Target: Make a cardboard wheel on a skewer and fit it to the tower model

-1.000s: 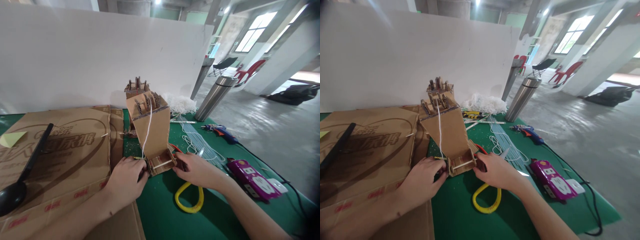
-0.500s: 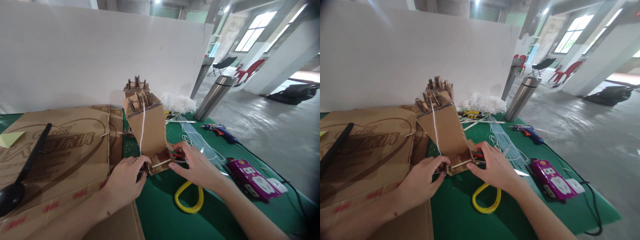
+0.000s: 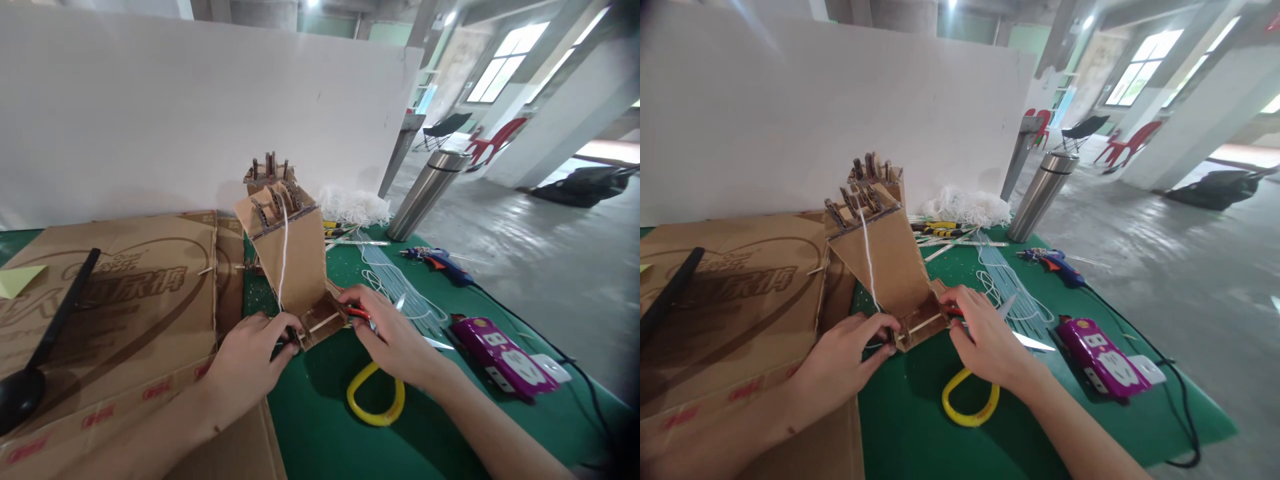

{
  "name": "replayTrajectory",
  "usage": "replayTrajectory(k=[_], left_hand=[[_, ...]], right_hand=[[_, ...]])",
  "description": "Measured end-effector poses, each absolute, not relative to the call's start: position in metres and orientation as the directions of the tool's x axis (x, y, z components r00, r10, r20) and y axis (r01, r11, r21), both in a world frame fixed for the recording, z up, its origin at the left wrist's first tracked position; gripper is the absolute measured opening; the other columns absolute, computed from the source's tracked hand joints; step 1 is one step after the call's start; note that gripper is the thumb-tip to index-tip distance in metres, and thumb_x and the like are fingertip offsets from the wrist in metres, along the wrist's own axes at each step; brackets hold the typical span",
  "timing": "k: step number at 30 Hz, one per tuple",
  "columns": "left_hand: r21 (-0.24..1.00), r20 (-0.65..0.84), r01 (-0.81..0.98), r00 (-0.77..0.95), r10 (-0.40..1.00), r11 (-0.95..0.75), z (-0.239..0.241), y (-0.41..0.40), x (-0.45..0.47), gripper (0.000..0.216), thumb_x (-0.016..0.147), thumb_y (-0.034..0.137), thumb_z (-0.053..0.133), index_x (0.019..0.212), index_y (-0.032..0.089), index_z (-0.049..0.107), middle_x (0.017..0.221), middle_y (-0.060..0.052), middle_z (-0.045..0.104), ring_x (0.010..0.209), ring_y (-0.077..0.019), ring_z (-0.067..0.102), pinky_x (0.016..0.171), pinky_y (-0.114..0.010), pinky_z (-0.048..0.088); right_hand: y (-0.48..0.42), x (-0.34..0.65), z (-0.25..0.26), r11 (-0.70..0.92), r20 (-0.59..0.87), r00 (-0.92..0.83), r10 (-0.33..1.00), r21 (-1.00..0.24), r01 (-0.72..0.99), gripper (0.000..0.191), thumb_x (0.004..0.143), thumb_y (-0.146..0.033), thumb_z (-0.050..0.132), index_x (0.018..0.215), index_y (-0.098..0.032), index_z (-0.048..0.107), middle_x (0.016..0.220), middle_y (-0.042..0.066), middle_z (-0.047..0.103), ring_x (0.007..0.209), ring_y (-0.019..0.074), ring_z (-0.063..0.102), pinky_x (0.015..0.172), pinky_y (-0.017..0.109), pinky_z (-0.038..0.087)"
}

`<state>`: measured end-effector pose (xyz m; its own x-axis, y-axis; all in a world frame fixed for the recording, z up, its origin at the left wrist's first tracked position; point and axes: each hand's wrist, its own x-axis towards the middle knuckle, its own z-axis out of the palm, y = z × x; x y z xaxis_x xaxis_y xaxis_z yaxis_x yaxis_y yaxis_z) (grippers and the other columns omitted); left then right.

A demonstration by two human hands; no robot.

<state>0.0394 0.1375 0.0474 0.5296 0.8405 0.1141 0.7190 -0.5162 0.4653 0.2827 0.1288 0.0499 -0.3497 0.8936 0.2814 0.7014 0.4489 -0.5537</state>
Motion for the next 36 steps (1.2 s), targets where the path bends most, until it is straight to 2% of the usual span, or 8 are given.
replayTrajectory(k=[4, 9, 19, 25, 29, 32, 36], left_hand=[[0.481, 0.153, 0.695, 0.533, 0.832, -0.534, 0.048, 0.135, 0.039, 0.027, 0.082, 0.007, 0.053, 0.103, 0.024, 0.056, 0.088, -0.001, 0.068, 0.085, -0.0209, 0.064, 0.077, -0.037, 0.051], [0.468, 0.13, 0.721, 0.516, 0.847, -0.511, 0.048, 0.135, 0.039, 0.024, 0.084, 0.008, 0.052, 0.1, 0.025, 0.057, 0.09, -0.001, 0.068, 0.086, -0.0219, 0.065, 0.078, -0.039, 0.051], [0.471, 0.117, 0.732, 0.503, 0.857, -0.493, 0.049, 0.135, 0.041, 0.021, 0.084, 0.011, 0.051, 0.099, 0.024, 0.055, 0.091, -0.003, 0.068, 0.088, -0.0239, 0.064, 0.079, -0.042, 0.051], [0.472, 0.137, 0.724, 0.504, 0.853, -0.503, 0.058, 0.131, 0.042, 0.021, 0.081, 0.017, 0.05, 0.1, 0.023, 0.053, 0.091, -0.004, 0.066, 0.086, -0.025, 0.062, 0.078, -0.045, 0.051], [0.43, 0.192, 0.713, 0.527, 0.828, -0.554, 0.056, 0.13, 0.041, 0.015, 0.085, 0.026, 0.052, 0.099, 0.021, 0.055, 0.092, -0.005, 0.064, 0.088, -0.0256, 0.059, 0.077, -0.045, 0.051], [0.362, 0.261, 0.716, 0.537, 0.802, -0.597, 0.051, 0.131, 0.04, 0.021, 0.091, 0.036, 0.051, 0.102, 0.02, 0.06, 0.096, -0.008, 0.058, 0.092, -0.0271, 0.058, 0.076, -0.044, 0.052], [0.325, 0.324, 0.708, 0.539, 0.778, -0.626, 0.048, 0.131, 0.04, 0.018, 0.094, 0.029, 0.048, 0.096, 0.02, 0.063, 0.097, -0.007, 0.055, 0.089, -0.0237, 0.058, 0.076, -0.04, 0.052]], right_hand=[[0.134, 0.287, 0.05, 0.42, 0.266, -0.326, 0.907, -0.527, 0.739, 0.026, 0.083, -0.01, 0.042, 0.105, -0.022, 0.05, 0.103, 0.01, 0.062, 0.097, 0.0264, 0.059, 0.082, 0.044, 0.049], [0.141, 0.288, 0.049, 0.418, 0.24, -0.343, 0.908, -0.487, 0.767, 0.018, 0.088, -0.012, 0.041, 0.096, -0.022, 0.053, 0.096, 0.008, 0.064, 0.091, 0.0243, 0.061, 0.079, 0.04, 0.049], [0.147, 0.298, 0.047, 0.441, 0.245, -0.367, 0.897, -0.477, 0.76, 0.021, 0.092, -0.012, 0.039, 0.096, -0.022, 0.057, 0.095, 0.007, 0.064, 0.091, 0.0234, 0.06, 0.079, 0.041, 0.049], [0.147, 0.299, 0.047, 0.436, 0.199, -0.389, 0.899, -0.481, 0.761, 0.02, 0.091, -0.011, 0.041, 0.095, -0.022, 0.057, 0.095, 0.007, 0.062, 0.09, 0.0221, 0.06, 0.078, 0.039, 0.049], [0.146, 0.296, 0.049, 0.424, 0.177, -0.389, 0.904, -0.485, 0.764, 0.019, 0.089, -0.01, 0.043, 0.095, -0.022, 0.057, 0.097, 0.007, 0.063, 0.09, 0.022, 0.06, 0.079, 0.039, 0.05], [0.145, 0.294, 0.05, 0.434, 0.177, -0.401, 0.899, -0.49, 0.756, 0.019, 0.091, -0.01, 0.042, 0.094, -0.021, 0.057, 0.095, 0.007, 0.063, 0.091, 0.0225, 0.061, 0.079, 0.04, 0.05], [0.144, 0.292, 0.052, 0.441, 0.164, -0.42, 0.893, -0.512, 0.737, 0.019, 0.092, -0.012, 0.041, 0.094, -0.021, 0.058, 0.096, 0.007, 0.064, 0.091, 0.0225, 0.061, 0.08, 0.039, 0.049]])
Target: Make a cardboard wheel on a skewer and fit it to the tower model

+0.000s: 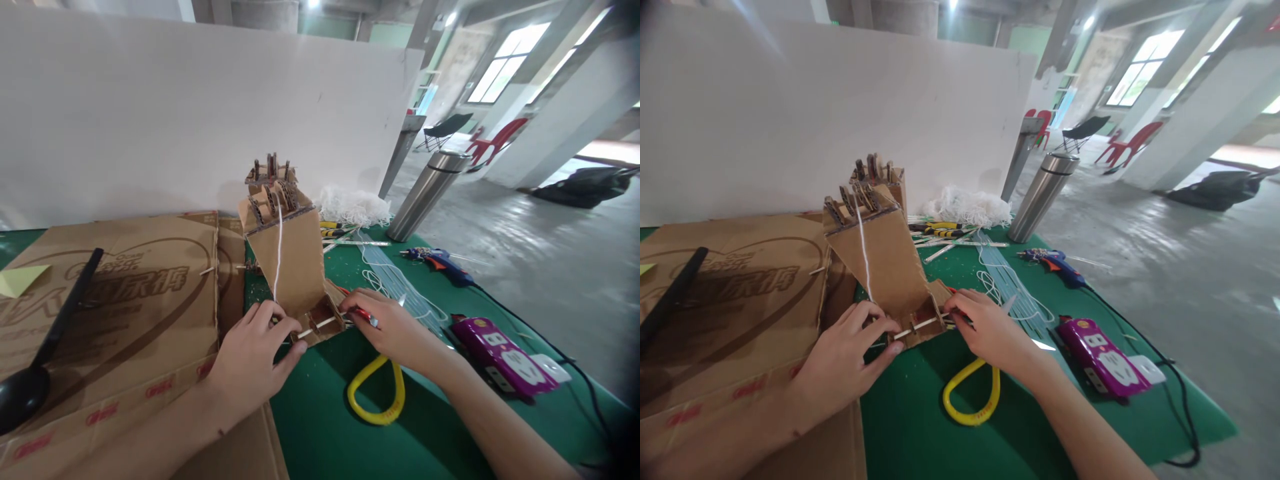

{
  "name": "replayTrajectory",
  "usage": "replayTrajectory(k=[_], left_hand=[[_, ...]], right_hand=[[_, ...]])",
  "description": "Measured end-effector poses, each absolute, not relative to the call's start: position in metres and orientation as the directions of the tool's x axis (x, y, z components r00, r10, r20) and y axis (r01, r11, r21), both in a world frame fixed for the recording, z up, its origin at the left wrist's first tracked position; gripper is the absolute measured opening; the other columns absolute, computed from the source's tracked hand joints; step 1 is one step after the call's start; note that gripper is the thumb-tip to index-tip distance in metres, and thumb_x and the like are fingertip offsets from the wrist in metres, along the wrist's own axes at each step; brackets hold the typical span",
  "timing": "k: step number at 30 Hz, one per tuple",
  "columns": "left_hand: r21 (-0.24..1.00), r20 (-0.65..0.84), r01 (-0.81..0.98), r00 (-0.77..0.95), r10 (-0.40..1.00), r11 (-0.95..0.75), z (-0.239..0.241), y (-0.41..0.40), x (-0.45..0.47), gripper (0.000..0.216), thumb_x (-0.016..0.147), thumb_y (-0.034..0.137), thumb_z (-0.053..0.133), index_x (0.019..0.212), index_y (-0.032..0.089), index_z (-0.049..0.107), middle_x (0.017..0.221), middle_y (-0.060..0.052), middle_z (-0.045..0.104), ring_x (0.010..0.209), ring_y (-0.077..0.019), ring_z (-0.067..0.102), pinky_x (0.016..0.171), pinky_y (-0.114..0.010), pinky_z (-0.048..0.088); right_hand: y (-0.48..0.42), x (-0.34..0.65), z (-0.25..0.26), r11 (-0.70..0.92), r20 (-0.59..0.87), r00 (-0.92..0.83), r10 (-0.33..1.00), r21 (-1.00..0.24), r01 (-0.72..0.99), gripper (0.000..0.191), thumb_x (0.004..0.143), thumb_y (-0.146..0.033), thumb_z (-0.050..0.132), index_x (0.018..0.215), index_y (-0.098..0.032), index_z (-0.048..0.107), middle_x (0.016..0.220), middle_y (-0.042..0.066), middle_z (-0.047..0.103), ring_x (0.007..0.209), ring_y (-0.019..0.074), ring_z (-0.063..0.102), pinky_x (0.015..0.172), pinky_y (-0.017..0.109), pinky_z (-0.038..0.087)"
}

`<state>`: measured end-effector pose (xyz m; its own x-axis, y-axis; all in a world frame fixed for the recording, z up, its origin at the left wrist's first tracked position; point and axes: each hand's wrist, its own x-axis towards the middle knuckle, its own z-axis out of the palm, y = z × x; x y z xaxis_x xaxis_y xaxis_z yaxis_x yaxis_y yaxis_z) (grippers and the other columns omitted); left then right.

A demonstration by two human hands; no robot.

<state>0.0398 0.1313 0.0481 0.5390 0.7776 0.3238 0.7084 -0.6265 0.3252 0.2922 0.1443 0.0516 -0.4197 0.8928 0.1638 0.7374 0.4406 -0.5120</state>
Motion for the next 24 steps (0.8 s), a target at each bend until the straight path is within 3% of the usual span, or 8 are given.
replayTrajectory(k=[5, 8, 10, 14, 18, 24], left_hand=[[0.365, 0.337, 0.688, 0.53, 0.778, -0.627, 0.052, 0.13, 0.041, 0.018, 0.093, 0.021, 0.044, 0.086, 0.019, 0.06, 0.092, -0.006, 0.055, 0.083, -0.0209, 0.059, 0.074, -0.037, 0.052], [0.404, 0.326, 0.68, 0.519, 0.791, -0.612, 0.054, 0.13, 0.042, 0.017, 0.092, 0.019, 0.043, 0.084, 0.019, 0.058, 0.091, -0.005, 0.054, 0.079, -0.0195, 0.059, 0.069, -0.035, 0.052], [0.436, 0.32, 0.67, 0.508, 0.799, -0.601, 0.055, 0.13, 0.043, 0.015, 0.091, 0.017, 0.042, 0.084, 0.019, 0.056, 0.092, -0.004, 0.054, 0.077, -0.0183, 0.06, 0.069, -0.034, 0.052], [0.475, 0.307, 0.676, 0.472, 0.826, -0.563, 0.055, 0.129, 0.041, 0.014, 0.091, 0.018, 0.04, 0.084, 0.019, 0.053, 0.093, -0.004, 0.053, 0.075, -0.0172, 0.061, 0.065, -0.033, 0.051], [0.47, 0.389, 0.661, 0.439, 0.81, -0.584, 0.057, 0.126, 0.04, 0.015, 0.091, 0.02, 0.041, 0.08, 0.02, 0.052, 0.091, -0.003, 0.054, 0.075, -0.0165, 0.061, 0.061, -0.029, 0.048], [0.508, 0.426, 0.666, 0.356, 0.832, -0.546, 0.062, 0.128, 0.036, 0.022, 0.089, 0.017, 0.037, 0.068, 0.021, 0.043, 0.07, 0.001, 0.049, 0.059, -0.0137, 0.049, 0.053, -0.026, 0.038]], right_hand=[[0.138, 0.291, 0.054, 0.441, 0.154, -0.434, 0.888, -0.553, 0.707, 0.019, 0.091, -0.013, 0.044, 0.102, -0.021, 0.055, 0.103, 0.008, 0.064, 0.096, 0.0227, 0.06, 0.083, 0.041, 0.05], [0.132, 0.289, 0.055, 0.466, 0.16, -0.465, 0.871, -0.569, 0.677, 0.034, 0.092, -0.023, 0.05, 0.126, -0.024, 0.046, 0.124, 0.01, 0.059, 0.114, 0.0263, 0.055, 0.094, 0.047, 0.047], [0.131, 0.288, 0.054, 0.484, 0.15, -0.487, 0.861, -0.538, 0.69, 0.039, 0.093, -0.03, 0.052, 0.132, -0.027, 0.044, 0.131, 0.01, 0.055, 0.124, 0.0292, 0.049, 0.1, 0.052, 0.043], [0.133, 0.286, 0.054, 0.476, 0.123, -0.486, 0.865, -0.506, 0.719, 0.028, 0.094, -0.026, 0.051, 0.122, -0.026, 0.053, 0.125, 0.009, 0.059, 0.123, 0.0285, 0.05, 0.101, 0.051, 0.043], [0.135, 0.289, 0.056, 0.476, 0.111, -0.495, 0.862, -0.518, 0.711, 0.03, 0.091, -0.023, 0.052, 0.121, -0.025, 0.053, 0.124, 0.009, 0.06, 0.123, 0.0276, 0.051, 0.1, 0.05, 0.045], [0.136, 0.29, 0.054, 0.484, 0.131, -0.496, 0.858, -0.526, 0.699, 0.029, 0.089, -0.021, 0.052, 0.118, -0.025, 0.052, 0.119, 0.008, 0.061, 0.114, 0.0255, 0.056, 0.095, 0.047, 0.048]])
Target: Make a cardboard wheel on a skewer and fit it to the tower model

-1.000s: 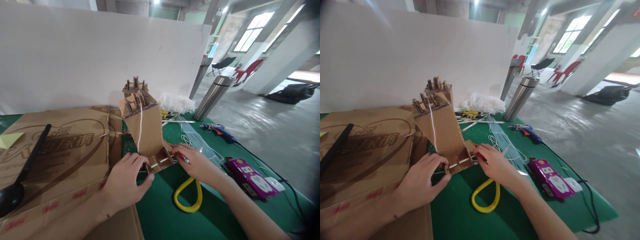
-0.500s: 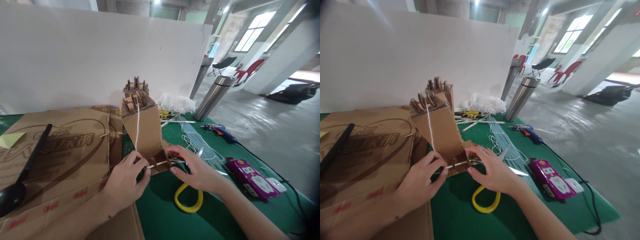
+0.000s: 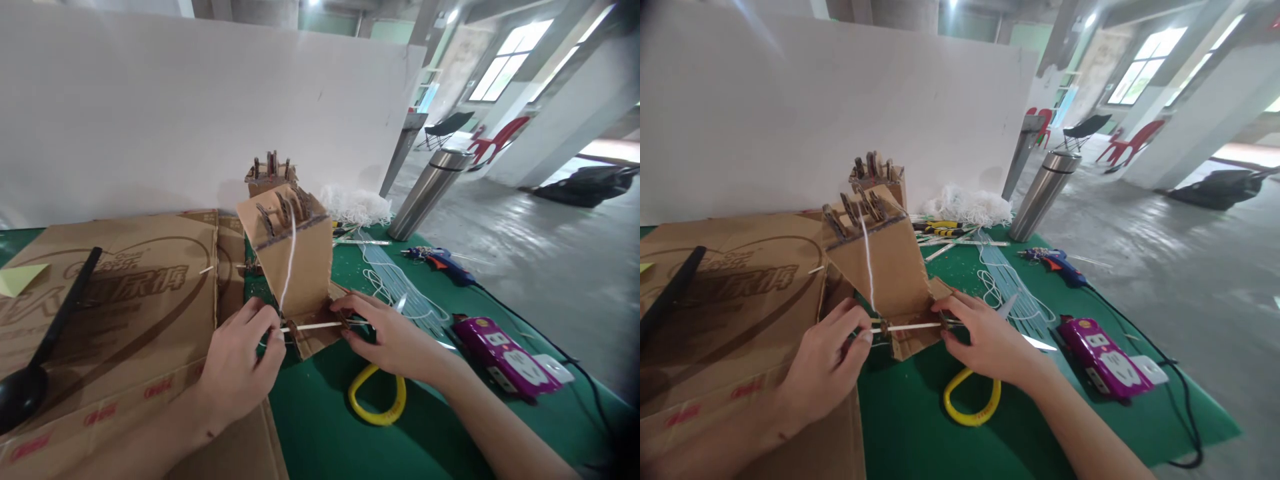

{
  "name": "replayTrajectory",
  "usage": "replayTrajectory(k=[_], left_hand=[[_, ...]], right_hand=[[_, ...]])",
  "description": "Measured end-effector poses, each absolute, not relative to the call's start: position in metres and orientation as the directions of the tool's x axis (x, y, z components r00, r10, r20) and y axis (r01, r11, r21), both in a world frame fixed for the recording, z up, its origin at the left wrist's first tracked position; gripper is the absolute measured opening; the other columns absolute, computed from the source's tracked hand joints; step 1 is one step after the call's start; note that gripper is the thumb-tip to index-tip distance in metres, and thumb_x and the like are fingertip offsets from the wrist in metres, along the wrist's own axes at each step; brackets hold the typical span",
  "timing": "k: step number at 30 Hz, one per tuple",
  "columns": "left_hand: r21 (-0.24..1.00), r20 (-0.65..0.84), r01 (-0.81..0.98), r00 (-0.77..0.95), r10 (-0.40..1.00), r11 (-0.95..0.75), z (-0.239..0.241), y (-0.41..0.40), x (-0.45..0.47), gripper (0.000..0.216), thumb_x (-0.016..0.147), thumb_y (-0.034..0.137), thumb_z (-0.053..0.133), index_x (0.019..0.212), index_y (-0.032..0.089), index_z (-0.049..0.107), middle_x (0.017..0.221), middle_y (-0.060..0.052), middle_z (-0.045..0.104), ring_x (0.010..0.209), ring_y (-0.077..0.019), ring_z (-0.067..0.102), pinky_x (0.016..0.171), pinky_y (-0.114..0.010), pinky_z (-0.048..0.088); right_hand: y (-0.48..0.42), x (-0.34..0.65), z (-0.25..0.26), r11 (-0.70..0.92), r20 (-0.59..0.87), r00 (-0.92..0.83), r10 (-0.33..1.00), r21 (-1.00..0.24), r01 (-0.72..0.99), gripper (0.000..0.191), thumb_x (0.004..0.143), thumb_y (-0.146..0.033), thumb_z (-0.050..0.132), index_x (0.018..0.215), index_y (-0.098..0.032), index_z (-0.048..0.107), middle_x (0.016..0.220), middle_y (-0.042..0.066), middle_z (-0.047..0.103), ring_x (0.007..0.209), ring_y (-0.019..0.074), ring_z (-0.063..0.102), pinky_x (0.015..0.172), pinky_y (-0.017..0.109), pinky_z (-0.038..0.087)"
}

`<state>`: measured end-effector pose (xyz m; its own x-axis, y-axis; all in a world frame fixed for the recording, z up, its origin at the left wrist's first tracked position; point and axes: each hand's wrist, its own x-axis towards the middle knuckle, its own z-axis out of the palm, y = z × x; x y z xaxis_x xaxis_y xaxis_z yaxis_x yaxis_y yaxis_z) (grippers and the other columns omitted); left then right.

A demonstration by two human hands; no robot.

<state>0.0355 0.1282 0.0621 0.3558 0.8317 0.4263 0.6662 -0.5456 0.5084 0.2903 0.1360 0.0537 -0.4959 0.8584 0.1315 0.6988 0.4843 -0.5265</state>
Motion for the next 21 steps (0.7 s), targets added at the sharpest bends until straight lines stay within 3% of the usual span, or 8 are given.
replayTrajectory(k=[5, 9, 14, 18, 21], left_hand=[[0.702, 0.442, 0.47, 0.302, 0.845, -0.535, 0.055, 0.133, 0.028, 0.032, 0.095, 0.021, 0.031, 0.065, 0.021, 0.041, 0.061, 0.002, 0.046, 0.055, -0.0131, 0.046, 0.053, -0.026, 0.037], [0.698, 0.525, 0.274, 0.433, 0.733, -0.662, 0.053, 0.129, 0.025, 0.026, 0.094, 0.015, 0.033, 0.074, 0.02, 0.048, 0.067, 0.002, 0.052, 0.058, -0.0117, 0.049, 0.055, -0.024, 0.039], [0.702, 0.509, 0.216, 0.515, 0.69, -0.679, 0.056, 0.125, 0.024, 0.016, 0.09, 0.014, 0.038, 0.077, 0.02, 0.047, 0.074, -0.001, 0.056, 0.064, -0.013, 0.054, 0.059, -0.025, 0.042], [0.686, 0.499, 0.227, 0.546, 0.673, -0.692, 0.059, 0.124, 0.025, 0.015, 0.085, 0.013, 0.04, 0.073, 0.021, 0.043, 0.087, -0.005, 0.06, 0.082, -0.0171, 0.061, 0.066, -0.026, 0.047], [0.629, 0.502, 0.32, 0.528, 0.685, -0.708, 0.062, 0.124, 0.028, 0.014, 0.084, 0.012, 0.042, 0.073, 0.02, 0.046, 0.092, -0.007, 0.06, 0.095, -0.0203, 0.062, 0.071, -0.027, 0.049]], right_hand=[[0.137, 0.291, 0.057, 0.504, 0.156, -0.505, 0.849, -0.525, 0.686, 0.025, 0.088, -0.017, 0.053, 0.112, -0.022, 0.054, 0.112, 0.008, 0.061, 0.104, 0.0241, 0.059, 0.089, 0.044, 0.05], [0.137, 0.29, 0.061, 0.552, 0.2, -0.539, 0.818, -0.538, 0.637, 0.021, 0.093, -0.02, 0.048, 0.111, -0.022, 0.058, 0.11, 0.01, 0.061, 0.104, 0.0235, 0.058, 0.088, 0.042, 0.05], [0.138, 0.293, 0.059, 0.538, 0.286, -0.458, 0.842, -0.509, 0.672, 0.022, 0.097, -0.025, 0.042, 0.109, -0.021, 0.06, 0.102, 0.009, 0.064, 0.094, 0.0211, 0.061, 0.08, 0.036, 0.051], [0.148, 0.326, 0.06, 0.226, 0.23, -0.163, 0.959, -0.283, 0.932, 0.027, 0.097, -0.033, 0.041, 0.107, -0.02, 0.062, 0.106, 0.01, 0.067, 0.102, 0.0246, 0.061, 0.089, 0.037, 0.048], [0.164, 0.374, 0.065, -0.063, 0.179, 0.093, 0.979, -0.166, 0.984, 0.027, 0.095, -0.031, 0.048, 0.107, -0.013, 0.064, 0.112, 0.017, 0.065, 0.107, 0.0331, 0.059, 0.095, 0.048, 0.044]])
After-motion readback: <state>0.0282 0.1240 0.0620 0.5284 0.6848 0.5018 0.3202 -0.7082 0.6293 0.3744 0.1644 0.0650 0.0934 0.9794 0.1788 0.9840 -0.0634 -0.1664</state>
